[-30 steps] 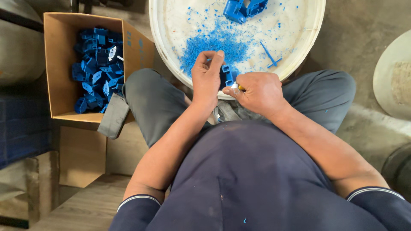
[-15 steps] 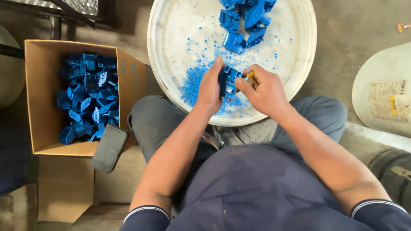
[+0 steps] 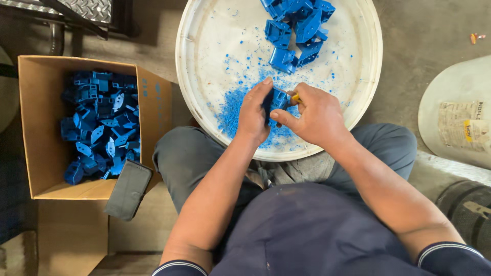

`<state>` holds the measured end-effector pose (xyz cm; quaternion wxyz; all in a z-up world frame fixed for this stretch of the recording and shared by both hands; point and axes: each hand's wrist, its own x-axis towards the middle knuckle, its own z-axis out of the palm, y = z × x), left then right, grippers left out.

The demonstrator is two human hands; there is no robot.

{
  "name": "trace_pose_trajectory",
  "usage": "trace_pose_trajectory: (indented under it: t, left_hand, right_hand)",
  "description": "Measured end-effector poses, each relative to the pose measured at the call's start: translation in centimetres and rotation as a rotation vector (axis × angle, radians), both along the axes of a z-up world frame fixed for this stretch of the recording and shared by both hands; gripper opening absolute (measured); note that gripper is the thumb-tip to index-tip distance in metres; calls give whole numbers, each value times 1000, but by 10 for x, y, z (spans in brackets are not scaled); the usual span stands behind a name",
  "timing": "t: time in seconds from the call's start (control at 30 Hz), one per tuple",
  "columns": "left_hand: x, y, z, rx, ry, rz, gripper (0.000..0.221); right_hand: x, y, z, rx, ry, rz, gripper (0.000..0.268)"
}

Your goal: The person cleans plastic parts by using a utility knife to scrape excess material from the edges and internal surfaces of blue plastic components.

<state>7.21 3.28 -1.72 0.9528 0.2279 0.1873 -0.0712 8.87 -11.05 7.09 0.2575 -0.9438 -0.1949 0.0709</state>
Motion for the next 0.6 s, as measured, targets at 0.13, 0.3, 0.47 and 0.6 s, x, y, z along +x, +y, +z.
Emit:
trace_pose_trajectory:
  t: [0.13, 0.3, 0.47, 0.6]
  left_hand:
    - [-3, 0, -9, 60, -29, -42, 24]
    - [0, -1, -13, 62, 5, -51, 20]
    - [-1, -3, -24, 32, -42, -26, 24]
    - [-1, 0, -17, 52, -12, -46, 20]
  right_hand:
    - [0, -3, -3, -57, -69, 54, 59]
    - [0, -1, -2, -76, -9, -23, 60]
    - [-2, -2, -9, -48, -60, 50, 59]
    - [-3, 1, -9, -32, -26, -7, 62]
